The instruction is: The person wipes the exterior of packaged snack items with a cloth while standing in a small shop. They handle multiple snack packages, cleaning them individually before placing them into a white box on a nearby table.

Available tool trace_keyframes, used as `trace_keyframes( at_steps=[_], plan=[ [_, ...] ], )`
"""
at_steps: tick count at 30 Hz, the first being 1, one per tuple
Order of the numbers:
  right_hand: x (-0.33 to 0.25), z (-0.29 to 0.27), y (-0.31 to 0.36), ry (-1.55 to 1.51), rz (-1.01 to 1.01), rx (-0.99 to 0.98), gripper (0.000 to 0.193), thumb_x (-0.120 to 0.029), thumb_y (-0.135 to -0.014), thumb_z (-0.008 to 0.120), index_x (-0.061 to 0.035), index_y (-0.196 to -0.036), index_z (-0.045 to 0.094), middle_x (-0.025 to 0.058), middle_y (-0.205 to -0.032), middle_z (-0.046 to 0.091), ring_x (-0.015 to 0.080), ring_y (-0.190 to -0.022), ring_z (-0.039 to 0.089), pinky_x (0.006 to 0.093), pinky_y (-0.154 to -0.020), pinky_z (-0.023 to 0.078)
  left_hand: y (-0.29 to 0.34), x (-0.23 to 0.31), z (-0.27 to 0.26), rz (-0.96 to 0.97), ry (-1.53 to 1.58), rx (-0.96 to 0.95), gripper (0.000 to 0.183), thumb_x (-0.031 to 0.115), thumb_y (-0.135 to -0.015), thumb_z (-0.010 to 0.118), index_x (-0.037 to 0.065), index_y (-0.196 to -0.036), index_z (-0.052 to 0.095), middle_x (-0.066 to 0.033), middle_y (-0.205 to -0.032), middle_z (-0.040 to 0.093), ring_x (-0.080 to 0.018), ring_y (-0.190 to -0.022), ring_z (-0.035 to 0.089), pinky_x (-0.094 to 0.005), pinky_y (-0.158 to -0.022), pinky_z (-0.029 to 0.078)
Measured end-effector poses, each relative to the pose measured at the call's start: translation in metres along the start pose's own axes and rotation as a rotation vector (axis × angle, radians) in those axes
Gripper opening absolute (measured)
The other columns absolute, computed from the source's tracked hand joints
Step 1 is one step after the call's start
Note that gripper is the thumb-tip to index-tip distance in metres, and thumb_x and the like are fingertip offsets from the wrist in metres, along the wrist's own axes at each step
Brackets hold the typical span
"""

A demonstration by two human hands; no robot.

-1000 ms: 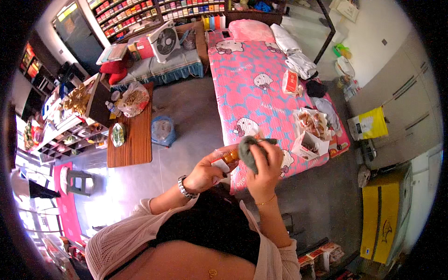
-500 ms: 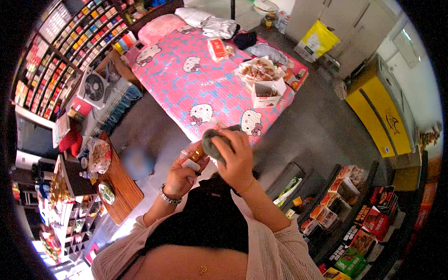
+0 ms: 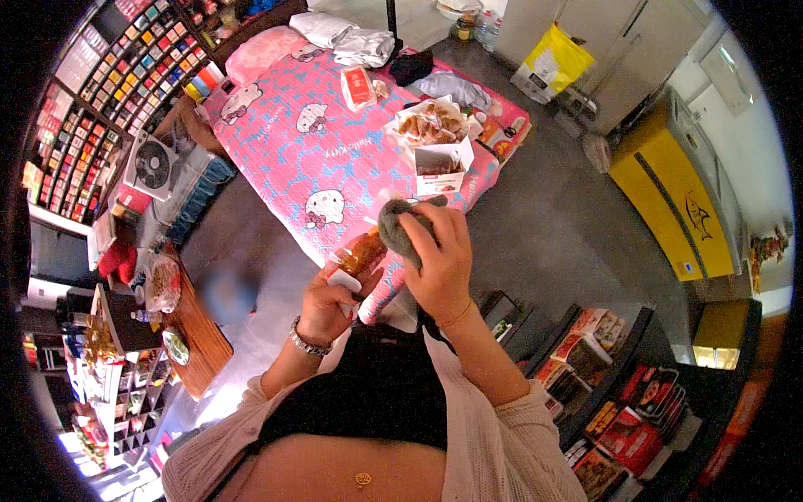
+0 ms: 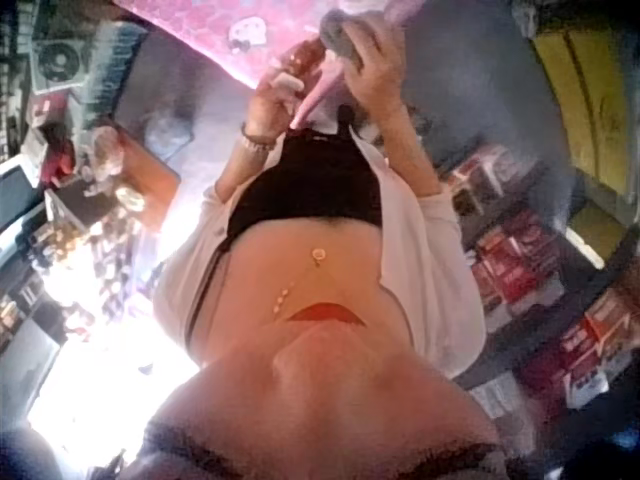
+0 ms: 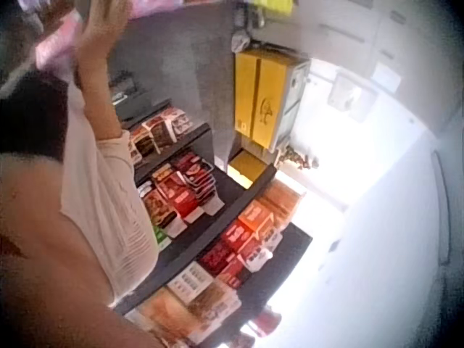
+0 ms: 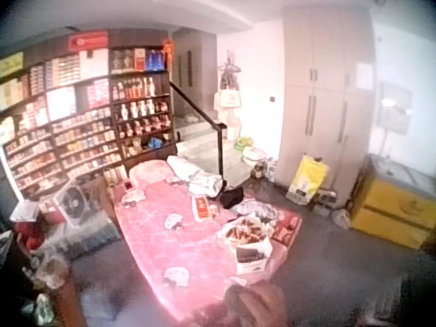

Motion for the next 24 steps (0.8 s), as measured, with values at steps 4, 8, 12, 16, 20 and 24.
trace_keyframes(
  at_steps=[4,8,12,16,20,24],
  plan=[
    [-0.01,0.0,0.008,-0.116,-0.098,-0.161,0.039,-0.007,-0.065,0.061,-0.0063,-0.105,0.06,0.0118,-0.108,0.054,0.0351,-0.094,0.051,0.0446,-0.082,0.043,-0.01,-0.013,0.006,0.09,-0.097,0.036,0.078,-0.017,-0.06,0.04,-0.001,-0.136,0.037,-0.0142,-0.135,0.046,-0.0215,-0.121,0.047,-0.0302,-0.097,0.041],
    [-0.026,0.01,0.019,-0.233,-0.239,-0.283,0.042,-0.006,-0.063,0.063,-0.0083,-0.105,0.061,0.0106,-0.11,0.053,0.0337,-0.096,0.052,0.0444,-0.083,0.044,-0.008,-0.02,0.003,0.262,-0.222,0.12,0.073,-0.018,-0.066,0.037,0.002,-0.136,0.04,-0.0096,-0.132,0.049,-0.0145,-0.109,0.053,-0.0248,-0.087,0.046],
    [0.0,0.005,-0.006,-0.261,-0.221,-0.254,0.044,-0.002,-0.062,0.061,-0.0053,-0.105,0.06,0.0116,-0.109,0.053,0.035,-0.097,0.051,0.0455,-0.084,0.042,0.012,-0.017,-0.005,0.416,-0.277,0.184,0.075,-0.021,-0.062,0.039,0.001,-0.134,0.043,-0.0105,-0.133,0.048,-0.0188,-0.12,0.049,-0.0286,-0.096,0.042],
    [0.006,0.012,-0.021,-0.289,-0.262,-0.182,0.041,0.002,-0.064,0.057,-0.0034,-0.105,0.06,0.0119,-0.107,0.053,0.0348,-0.094,0.051,0.0454,-0.081,0.041,0.027,-0.014,0.007,0.509,-0.302,0.174,0.075,-0.022,-0.06,0.039,0.0,-0.132,0.044,-0.0111,-0.133,0.048,-0.0203,-0.123,0.047,-0.0301,-0.098,0.04],
    [-0.023,0.013,-0.008,-0.373,-0.326,-0.323,0.041,0.0,-0.064,0.059,-0.0053,-0.104,0.06,0.0106,-0.106,0.054,0.034,-0.094,0.051,0.0446,-0.081,0.042,0.033,-0.021,-0.003,0.455,-0.317,0.269,0.074,-0.022,-0.062,0.039,0.0,-0.132,0.044,-0.0094,-0.131,0.049,-0.0167,-0.119,0.048,-0.0304,-0.098,0.04],
    [-0.044,0.009,0.01,-0.393,-0.424,-0.331,0.041,-0.001,-0.062,0.061,-0.0056,-0.102,0.06,0.0103,-0.105,0.054,0.033,-0.095,0.053,0.0437,-0.081,0.043,0.019,-0.018,0.004,0.521,-0.379,0.195,0.07,-0.019,-0.066,0.04,0.001,-0.132,0.044,-0.0084,-0.128,0.052,-0.0145,-0.117,0.048,-0.027,-0.092,0.043]
  ],
)
Point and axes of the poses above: each hand's wrist, its own y-axis away from the middle knuckle, its own z-axis out of the palm, x = y × z, the point moved 8 cm from there along -y, towards the middle knuckle
